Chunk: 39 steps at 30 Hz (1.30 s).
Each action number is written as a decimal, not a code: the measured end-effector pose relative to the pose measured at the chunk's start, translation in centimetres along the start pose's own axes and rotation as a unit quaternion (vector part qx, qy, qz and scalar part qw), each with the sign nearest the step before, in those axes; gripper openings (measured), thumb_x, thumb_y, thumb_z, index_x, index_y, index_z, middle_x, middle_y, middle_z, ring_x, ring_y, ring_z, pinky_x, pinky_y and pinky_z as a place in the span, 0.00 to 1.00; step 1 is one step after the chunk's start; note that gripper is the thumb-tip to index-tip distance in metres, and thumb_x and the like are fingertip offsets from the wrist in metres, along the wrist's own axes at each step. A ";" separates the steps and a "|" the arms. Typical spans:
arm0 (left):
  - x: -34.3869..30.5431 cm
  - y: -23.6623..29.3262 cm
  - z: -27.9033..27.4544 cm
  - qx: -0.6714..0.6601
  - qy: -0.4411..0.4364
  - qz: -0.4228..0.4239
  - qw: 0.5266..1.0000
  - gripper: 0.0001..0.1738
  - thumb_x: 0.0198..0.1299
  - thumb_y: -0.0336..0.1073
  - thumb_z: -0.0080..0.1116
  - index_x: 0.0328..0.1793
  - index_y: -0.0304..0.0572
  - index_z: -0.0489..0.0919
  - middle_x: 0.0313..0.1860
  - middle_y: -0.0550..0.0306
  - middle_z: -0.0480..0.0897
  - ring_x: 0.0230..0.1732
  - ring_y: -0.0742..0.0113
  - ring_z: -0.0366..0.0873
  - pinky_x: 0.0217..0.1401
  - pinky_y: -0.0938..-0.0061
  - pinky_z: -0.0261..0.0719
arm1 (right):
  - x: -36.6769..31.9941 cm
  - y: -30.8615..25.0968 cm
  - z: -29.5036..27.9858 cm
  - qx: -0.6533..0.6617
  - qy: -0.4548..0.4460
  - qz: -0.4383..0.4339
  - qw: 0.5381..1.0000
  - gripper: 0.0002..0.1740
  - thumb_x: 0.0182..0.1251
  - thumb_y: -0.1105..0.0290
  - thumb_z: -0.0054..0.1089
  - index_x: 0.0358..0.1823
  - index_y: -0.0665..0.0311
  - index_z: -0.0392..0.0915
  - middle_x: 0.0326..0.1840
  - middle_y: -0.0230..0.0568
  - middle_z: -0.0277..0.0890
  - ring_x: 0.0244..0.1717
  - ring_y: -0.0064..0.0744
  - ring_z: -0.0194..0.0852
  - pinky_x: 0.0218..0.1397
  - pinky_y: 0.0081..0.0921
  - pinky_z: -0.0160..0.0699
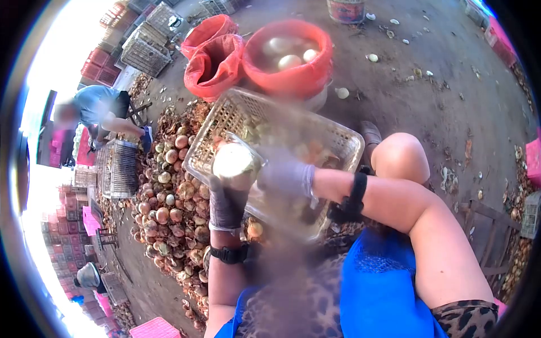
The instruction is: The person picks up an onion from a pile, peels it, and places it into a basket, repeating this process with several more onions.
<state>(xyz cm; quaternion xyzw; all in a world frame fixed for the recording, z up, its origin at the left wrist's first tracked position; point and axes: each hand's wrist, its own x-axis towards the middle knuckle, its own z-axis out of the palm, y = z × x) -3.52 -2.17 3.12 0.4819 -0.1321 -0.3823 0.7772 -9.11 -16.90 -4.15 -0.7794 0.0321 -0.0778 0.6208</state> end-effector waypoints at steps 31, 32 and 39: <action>1.6 -1.5 -2.8 -0.442 0.107 -0.134 0.881 0.48 0.48 0.71 0.58 0.61 0.37 0.65 0.54 0.51 0.72 0.52 0.60 0.69 0.61 0.70 0.67 | -1.8 -6.9 -4.1 -0.355 -0.042 -0.028 0.933 0.36 0.58 0.60 0.57 0.68 0.56 0.56 0.35 0.52 0.78 0.27 0.51 0.78 0.30 0.44 0.75; 1.6 -1.4 -3.0 -0.569 0.080 -0.160 0.803 0.47 0.49 0.70 0.58 0.61 0.37 0.65 0.53 0.52 0.73 0.51 0.61 0.70 0.59 0.71 0.69 | -1.7 -6.0 -3.7 -0.332 -0.022 -0.041 0.942 0.34 0.59 0.60 0.56 0.67 0.56 0.58 0.33 0.51 0.78 0.25 0.50 0.78 0.29 0.43 0.75; 0.3 -0.1 1.9 -0.306 0.060 -0.140 0.940 0.46 0.52 0.71 0.54 0.60 0.36 0.66 0.51 0.52 0.73 0.48 0.64 0.72 0.49 0.74 0.74 | -0.4 -9.3 -6.0 0.124 -0.090 0.189 0.970 0.27 0.64 0.62 0.51 0.65 0.58 0.62 0.32 0.43 0.77 0.30 0.45 0.78 0.36 0.40 0.77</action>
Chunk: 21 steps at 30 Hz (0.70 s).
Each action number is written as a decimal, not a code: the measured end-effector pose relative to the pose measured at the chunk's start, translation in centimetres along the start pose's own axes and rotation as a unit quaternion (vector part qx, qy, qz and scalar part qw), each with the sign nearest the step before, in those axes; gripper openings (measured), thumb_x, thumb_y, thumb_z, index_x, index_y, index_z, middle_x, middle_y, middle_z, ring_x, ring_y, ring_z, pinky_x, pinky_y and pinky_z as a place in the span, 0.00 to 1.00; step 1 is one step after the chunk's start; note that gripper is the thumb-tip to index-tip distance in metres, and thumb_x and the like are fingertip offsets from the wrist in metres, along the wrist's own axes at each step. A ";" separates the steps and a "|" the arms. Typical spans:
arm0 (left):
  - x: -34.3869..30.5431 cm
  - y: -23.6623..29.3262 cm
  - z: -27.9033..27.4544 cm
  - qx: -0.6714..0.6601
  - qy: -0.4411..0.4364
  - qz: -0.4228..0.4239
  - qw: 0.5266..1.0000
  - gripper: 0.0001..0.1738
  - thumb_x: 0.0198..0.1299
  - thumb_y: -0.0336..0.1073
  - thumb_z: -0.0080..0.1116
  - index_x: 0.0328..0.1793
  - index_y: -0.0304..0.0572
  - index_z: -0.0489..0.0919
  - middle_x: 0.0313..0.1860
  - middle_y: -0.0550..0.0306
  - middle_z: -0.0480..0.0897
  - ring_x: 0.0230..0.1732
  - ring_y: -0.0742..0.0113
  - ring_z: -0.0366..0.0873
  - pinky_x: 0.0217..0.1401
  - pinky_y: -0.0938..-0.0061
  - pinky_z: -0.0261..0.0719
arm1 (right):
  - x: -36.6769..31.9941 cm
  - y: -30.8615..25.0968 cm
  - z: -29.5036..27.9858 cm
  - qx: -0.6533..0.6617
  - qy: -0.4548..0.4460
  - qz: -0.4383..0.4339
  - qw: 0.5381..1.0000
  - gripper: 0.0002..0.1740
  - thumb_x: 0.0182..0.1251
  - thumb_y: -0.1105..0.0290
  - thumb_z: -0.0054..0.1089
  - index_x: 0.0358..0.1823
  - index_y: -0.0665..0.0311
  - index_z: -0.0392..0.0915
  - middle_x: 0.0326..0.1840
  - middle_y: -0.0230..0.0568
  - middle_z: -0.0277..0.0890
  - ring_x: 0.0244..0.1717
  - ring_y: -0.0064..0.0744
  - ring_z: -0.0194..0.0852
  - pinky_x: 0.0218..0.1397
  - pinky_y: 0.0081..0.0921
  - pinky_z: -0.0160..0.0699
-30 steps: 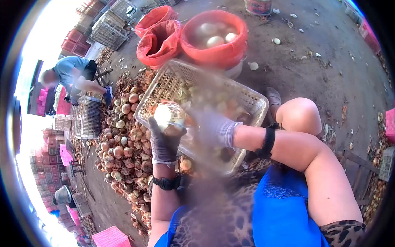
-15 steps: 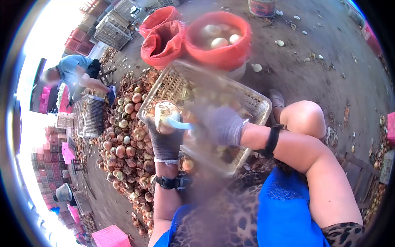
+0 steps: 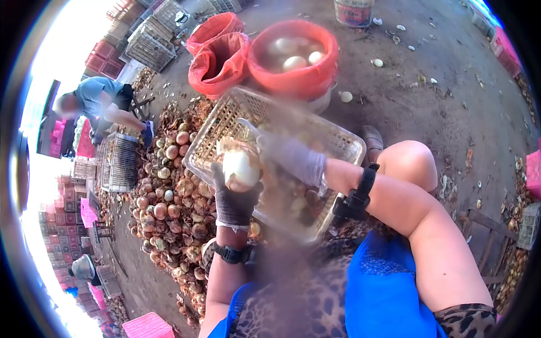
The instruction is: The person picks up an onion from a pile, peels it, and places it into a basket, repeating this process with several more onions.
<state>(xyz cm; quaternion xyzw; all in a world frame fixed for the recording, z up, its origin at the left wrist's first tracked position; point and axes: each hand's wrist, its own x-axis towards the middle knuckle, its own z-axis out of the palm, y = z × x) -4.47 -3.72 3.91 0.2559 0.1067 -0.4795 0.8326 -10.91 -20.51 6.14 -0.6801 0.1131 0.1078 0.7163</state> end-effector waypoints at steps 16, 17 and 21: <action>2.7 0.9 -3.7 0.384 -0.002 0.183 0.905 0.46 0.56 0.69 0.50 0.64 0.33 0.62 0.57 0.47 0.71 0.53 0.59 0.74 0.54 0.71 0.77 | 2.6 5.1 0.7 0.135 0.050 -0.008 0.990 0.19 0.62 0.63 0.57 0.52 0.66 0.73 0.36 0.39 0.78 0.31 0.25 0.74 0.31 0.22 0.73; 2.9 0.6 -4.3 0.438 0.030 0.196 0.877 0.45 0.54 0.64 0.55 0.65 0.32 0.61 0.57 0.46 0.70 0.53 0.59 0.73 0.55 0.70 0.76 | 3.1 6.3 0.7 0.162 0.056 -0.003 0.985 0.18 0.62 0.64 0.57 0.51 0.65 0.73 0.36 0.39 0.78 0.30 0.25 0.74 0.29 0.21 0.72; 1.5 -1.0 0.6 0.574 0.107 0.253 0.772 0.43 0.49 0.48 0.65 0.65 0.32 0.59 0.56 0.44 0.69 0.53 0.58 0.73 0.55 0.70 0.77 | 2.9 5.8 1.3 0.303 0.133 0.016 0.944 0.19 0.60 0.68 0.57 0.53 0.65 0.71 0.33 0.36 0.75 0.26 0.25 0.71 0.26 0.23 0.71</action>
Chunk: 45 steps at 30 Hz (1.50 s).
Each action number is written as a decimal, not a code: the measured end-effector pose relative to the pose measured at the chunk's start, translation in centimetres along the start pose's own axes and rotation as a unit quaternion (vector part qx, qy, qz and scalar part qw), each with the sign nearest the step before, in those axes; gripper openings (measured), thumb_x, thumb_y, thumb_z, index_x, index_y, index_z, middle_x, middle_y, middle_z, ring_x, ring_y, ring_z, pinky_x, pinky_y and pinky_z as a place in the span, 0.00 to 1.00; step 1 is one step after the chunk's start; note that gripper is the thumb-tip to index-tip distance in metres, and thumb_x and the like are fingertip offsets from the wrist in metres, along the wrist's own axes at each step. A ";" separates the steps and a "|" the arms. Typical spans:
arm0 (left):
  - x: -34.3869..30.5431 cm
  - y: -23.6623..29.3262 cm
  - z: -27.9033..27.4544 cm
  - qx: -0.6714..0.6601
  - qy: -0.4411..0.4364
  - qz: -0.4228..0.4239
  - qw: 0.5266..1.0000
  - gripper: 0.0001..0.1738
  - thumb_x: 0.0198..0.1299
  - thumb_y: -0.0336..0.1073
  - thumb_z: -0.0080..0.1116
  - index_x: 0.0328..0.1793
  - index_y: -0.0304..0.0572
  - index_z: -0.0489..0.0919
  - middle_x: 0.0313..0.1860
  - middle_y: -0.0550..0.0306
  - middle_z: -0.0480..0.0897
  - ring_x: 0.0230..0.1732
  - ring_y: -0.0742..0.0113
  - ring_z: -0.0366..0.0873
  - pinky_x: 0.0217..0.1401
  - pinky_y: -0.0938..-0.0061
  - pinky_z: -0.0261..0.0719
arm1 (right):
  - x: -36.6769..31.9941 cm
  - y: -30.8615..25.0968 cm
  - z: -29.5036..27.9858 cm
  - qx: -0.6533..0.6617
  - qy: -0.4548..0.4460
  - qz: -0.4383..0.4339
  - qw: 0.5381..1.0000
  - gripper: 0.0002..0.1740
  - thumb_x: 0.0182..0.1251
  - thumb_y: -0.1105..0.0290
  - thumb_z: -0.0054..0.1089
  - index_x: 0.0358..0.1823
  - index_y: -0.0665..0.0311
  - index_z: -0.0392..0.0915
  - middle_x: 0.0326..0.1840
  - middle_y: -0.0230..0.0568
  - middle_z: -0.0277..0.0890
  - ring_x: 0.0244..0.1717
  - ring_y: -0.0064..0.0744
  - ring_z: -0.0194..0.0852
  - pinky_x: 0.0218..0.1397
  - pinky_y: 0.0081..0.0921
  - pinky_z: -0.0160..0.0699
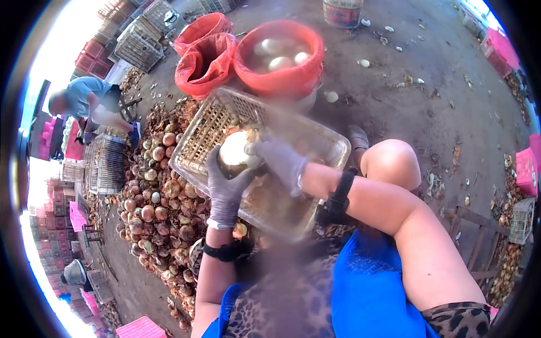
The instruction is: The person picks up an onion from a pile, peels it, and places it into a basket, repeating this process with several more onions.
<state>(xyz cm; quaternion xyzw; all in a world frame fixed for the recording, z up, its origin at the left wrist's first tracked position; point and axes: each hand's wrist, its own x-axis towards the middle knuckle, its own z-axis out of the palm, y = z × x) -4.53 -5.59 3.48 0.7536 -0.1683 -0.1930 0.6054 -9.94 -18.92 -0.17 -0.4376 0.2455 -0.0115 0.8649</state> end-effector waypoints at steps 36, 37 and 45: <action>0.5 -4.8 -2.3 0.026 -0.061 0.177 0.982 0.23 0.47 0.16 0.58 0.53 0.35 0.74 0.46 0.57 0.80 0.48 0.69 0.77 0.53 0.75 0.75 | -0.9 -2.4 -2.8 -0.194 -0.082 -0.015 0.978 0.18 0.57 0.61 0.57 0.45 0.62 0.78 0.21 0.28 0.74 0.08 0.14 0.61 0.07 0.13 0.54; 0.8 -4.9 -2.4 0.032 -0.052 0.182 0.981 0.22 0.48 0.16 0.57 0.52 0.36 0.75 0.45 0.57 0.80 0.47 0.70 0.77 0.52 0.76 0.76 | -1.4 -2.8 -2.6 -0.194 -0.072 -0.017 0.978 0.17 0.56 0.61 0.57 0.44 0.63 0.78 0.22 0.29 0.74 0.09 0.14 0.61 0.08 0.14 0.56; 3.0 -5.1 -2.0 -0.252 -0.026 0.080 0.964 0.16 0.52 0.16 0.58 0.46 0.40 0.78 0.39 0.59 0.82 0.38 0.73 0.78 0.42 0.79 0.79 | -2.6 -1.8 -1.7 -0.134 -0.192 -0.104 0.967 0.22 0.54 0.63 0.56 0.50 0.63 0.74 0.28 0.33 0.76 0.16 0.19 0.68 0.14 0.15 0.62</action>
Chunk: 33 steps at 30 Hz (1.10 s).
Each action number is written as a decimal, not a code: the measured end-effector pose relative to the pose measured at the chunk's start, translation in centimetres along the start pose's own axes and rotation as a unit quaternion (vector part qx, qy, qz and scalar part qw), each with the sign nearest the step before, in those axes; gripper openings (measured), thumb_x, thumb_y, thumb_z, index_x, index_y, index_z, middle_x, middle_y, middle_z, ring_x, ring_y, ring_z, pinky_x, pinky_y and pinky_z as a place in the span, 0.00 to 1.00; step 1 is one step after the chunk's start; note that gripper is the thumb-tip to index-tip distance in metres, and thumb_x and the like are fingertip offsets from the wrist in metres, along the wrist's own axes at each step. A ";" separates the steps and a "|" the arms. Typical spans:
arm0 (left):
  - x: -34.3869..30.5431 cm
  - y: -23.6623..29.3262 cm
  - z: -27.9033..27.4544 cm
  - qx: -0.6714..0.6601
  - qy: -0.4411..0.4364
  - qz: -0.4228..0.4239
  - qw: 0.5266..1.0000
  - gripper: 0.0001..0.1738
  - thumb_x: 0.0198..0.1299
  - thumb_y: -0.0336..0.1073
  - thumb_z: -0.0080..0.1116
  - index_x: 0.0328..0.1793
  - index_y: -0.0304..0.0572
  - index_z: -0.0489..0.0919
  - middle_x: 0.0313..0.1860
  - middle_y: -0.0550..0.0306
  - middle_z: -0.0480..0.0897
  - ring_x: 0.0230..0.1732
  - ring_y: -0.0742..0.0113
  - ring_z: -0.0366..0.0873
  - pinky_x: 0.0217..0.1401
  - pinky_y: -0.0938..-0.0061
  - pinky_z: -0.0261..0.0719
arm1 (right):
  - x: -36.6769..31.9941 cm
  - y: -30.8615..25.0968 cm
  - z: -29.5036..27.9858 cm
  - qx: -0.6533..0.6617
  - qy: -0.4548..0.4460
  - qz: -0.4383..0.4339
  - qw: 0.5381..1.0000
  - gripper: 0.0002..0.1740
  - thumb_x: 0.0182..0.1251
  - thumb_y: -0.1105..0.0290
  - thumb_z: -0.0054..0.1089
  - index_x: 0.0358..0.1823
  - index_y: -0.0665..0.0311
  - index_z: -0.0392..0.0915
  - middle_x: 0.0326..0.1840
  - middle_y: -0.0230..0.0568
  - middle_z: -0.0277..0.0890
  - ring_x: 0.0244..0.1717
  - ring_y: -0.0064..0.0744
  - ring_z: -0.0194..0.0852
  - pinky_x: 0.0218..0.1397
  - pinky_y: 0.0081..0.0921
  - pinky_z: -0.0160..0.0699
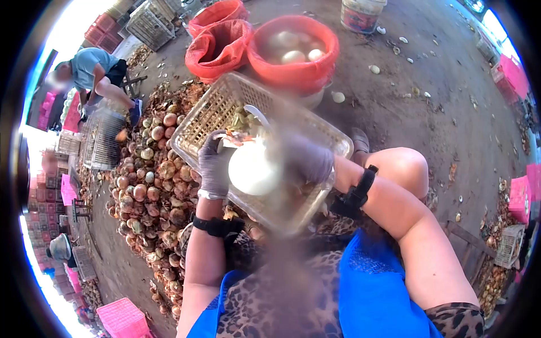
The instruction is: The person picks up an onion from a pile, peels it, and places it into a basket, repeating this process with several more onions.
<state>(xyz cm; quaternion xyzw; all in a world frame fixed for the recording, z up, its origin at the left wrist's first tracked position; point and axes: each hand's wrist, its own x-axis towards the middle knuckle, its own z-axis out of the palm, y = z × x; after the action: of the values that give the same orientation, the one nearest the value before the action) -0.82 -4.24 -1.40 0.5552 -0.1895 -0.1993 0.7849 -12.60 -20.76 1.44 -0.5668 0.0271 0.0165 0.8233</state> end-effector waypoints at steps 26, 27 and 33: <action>-1.9 3.6 0.5 0.070 -0.139 -0.018 0.988 0.64 0.26 0.62 0.77 0.67 0.35 0.60 0.56 0.47 0.73 0.55 0.58 0.75 0.56 0.64 0.78 | 2.9 -0.9 0.1 -0.421 -0.024 -0.281 0.862 0.34 0.45 0.70 0.70 0.57 0.66 0.68 0.35 0.41 0.79 0.37 0.32 0.78 0.41 0.23 0.77; -2.0 3.7 0.6 0.076 -0.129 -0.017 0.989 0.63 0.26 0.62 0.77 0.67 0.35 0.60 0.56 0.47 0.73 0.54 0.58 0.75 0.56 0.65 0.78 | 2.8 -0.5 0.1 -0.393 -0.033 -0.229 0.890 0.34 0.43 0.70 0.71 0.55 0.65 0.69 0.35 0.42 0.79 0.37 0.33 0.78 0.42 0.24 0.77; -1.9 4.8 1.4 0.126 -0.058 0.007 0.990 0.56 0.32 0.55 0.76 0.66 0.34 0.61 0.54 0.48 0.73 0.53 0.57 0.75 0.54 0.66 0.78 | 2.1 -0.2 1.0 -0.385 0.062 -0.213 0.896 0.28 0.42 0.67 0.73 0.46 0.64 0.72 0.36 0.44 0.78 0.37 0.40 0.78 0.43 0.30 0.76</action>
<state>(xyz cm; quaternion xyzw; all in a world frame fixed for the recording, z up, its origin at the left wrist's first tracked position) -2.62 -2.89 3.41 0.6358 -0.2620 -0.1998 0.6980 -10.45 -19.93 1.83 -0.8312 -0.0513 -0.1853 0.5216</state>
